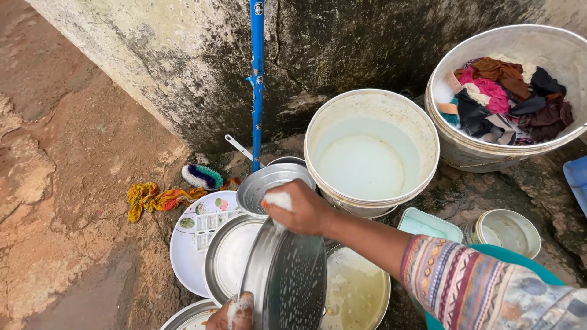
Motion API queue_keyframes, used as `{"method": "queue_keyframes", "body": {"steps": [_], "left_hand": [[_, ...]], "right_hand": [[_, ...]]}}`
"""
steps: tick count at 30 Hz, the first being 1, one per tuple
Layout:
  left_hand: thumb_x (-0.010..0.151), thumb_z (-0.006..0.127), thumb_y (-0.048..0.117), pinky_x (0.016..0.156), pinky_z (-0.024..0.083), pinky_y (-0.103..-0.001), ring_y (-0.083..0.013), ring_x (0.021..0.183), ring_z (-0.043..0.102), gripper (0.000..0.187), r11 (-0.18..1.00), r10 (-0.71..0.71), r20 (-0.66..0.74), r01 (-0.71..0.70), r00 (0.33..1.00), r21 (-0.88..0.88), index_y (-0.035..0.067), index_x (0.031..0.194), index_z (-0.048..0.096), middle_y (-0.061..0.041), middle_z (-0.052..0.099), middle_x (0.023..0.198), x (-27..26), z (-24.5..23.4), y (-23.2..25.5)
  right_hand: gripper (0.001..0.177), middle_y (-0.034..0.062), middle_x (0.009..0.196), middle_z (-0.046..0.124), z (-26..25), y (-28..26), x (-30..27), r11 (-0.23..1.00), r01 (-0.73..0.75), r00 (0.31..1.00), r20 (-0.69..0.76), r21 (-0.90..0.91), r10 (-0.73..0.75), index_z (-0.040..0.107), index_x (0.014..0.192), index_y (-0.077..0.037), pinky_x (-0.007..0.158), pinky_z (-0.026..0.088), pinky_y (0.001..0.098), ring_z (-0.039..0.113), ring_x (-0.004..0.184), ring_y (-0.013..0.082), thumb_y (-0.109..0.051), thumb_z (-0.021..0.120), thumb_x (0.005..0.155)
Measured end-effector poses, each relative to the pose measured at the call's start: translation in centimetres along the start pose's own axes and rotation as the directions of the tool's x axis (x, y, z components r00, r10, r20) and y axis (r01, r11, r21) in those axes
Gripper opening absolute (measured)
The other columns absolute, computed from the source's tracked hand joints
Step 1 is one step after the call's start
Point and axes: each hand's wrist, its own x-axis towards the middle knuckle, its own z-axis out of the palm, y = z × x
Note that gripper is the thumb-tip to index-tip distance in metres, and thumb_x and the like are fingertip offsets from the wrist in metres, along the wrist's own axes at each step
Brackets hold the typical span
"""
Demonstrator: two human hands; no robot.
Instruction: The person washes a metal colander and several metal plates using a green scrubber and soap. They scrub the items thoroughly, rinse them with water from a bucket, and place the cleaned items aside.
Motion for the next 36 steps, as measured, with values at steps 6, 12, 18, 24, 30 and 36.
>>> {"method": "queue_keyframes", "body": {"steps": [6, 12, 18, 24, 30, 36], "left_hand": [[0.085, 0.077, 0.026, 0.095, 0.056, -0.043, -0.0299, 0.096, 0.078, 0.038, 0.998, -0.007, -0.048, 0.009, 0.999, 0.06, -0.004, 0.108, 0.08, -0.022, 0.082, 0.097, 0.5, 2.2, 6.8], [0.091, 0.071, 0.021, 0.092, 0.054, -0.042, -0.0308, 0.091, 0.074, 0.035, 0.992, -0.026, 0.014, 0.027, 1.0, -0.127, -0.005, 0.112, 0.081, -0.027, 0.081, 0.096, -1.1, 3.0, 16.3], [0.095, 0.069, 0.017, 0.093, 0.053, -0.037, -0.0259, 0.094, 0.071, 0.033, 0.95, 0.08, 0.011, -0.074, 0.997, -0.303, -0.01, 0.113, 0.078, -0.028, 0.078, 0.106, 0.7, 3.3, 9.6], [0.098, 0.066, 0.017, 0.089, 0.056, -0.043, -0.0332, 0.09, 0.072, 0.037, 0.916, -0.052, -0.23, -0.045, 0.972, -0.398, -0.014, 0.118, 0.073, -0.032, 0.075, 0.105, 12.4, -10.8, -16.6], [0.102, 0.054, 0.023, 0.086, 0.058, -0.045, -0.0336, 0.093, 0.072, 0.044, 0.84, -0.205, -0.291, 0.016, 0.935, -0.543, -0.016, 0.123, 0.064, -0.03, 0.072, 0.109, 2.4, 0.2, 22.3], [0.095, 0.064, 0.015, 0.085, 0.056, -0.041, -0.0292, 0.09, 0.07, 0.041, 0.862, -0.101, -0.241, -0.036, 0.965, -0.505, -0.018, 0.12, 0.067, -0.029, 0.071, 0.105, -0.6, 3.3, 23.0]], "right_hand": [[0.022, 0.014, 0.069, 0.068, 1.6, -2.0, -0.4, 0.97, 0.173, 0.976, 0.161, -0.171, -0.145, 0.073, 0.086, -0.005, 0.066, 0.051, 0.0432, 0.066, 0.066, 0.0284, -0.026, 0.066, 0.088], [0.024, 0.0122, 0.069, 0.067, 1.7, -1.5, -0.8, 0.992, 0.066, 0.997, 0.046, -0.104, -0.061, 0.073, 0.087, -0.004, 0.063, 0.049, 0.04, 0.062, 0.061, 0.0242, -0.027, 0.066, 0.091], [0.026, 0.0141, 0.078, 0.07, 1.8, -1.4, -0.2, 0.99, 0.133, 0.988, -0.077, -0.05, -0.136, 0.072, 0.092, 0.002, 0.069, 0.051, 0.0379, 0.063, 0.072, 0.0209, -0.024, 0.069, 0.093], [0.039, 0.0236, 0.133, 0.065, 2.2, 1.9, -1.3, 0.996, 0.022, 0.947, -0.32, 0.082, 0.005, 0.066, 0.128, 0.006, 0.105, 0.046, 0.0399, 0.06, 0.125, 0.0308, -0.022, 0.06, 0.101], [0.061, 0.0254, 0.165, 0.045, 6.8, -3.9, -5.9, 0.966, 0.25, 0.968, -0.014, -0.059, -0.251, 0.052, 0.148, 0.008, 0.132, 0.029, 0.0485, 0.042, 0.157, 0.0358, -0.032, 0.054, 0.103], [0.042, 0.0213, 0.107, 0.064, 1.0, 1.5, -0.6, 0.996, 0.035, 0.927, -0.371, -0.077, -0.061, 0.065, 0.125, 0.008, 0.087, 0.041, 0.0455, 0.056, 0.098, 0.0297, -0.022, 0.057, 0.096]]}}
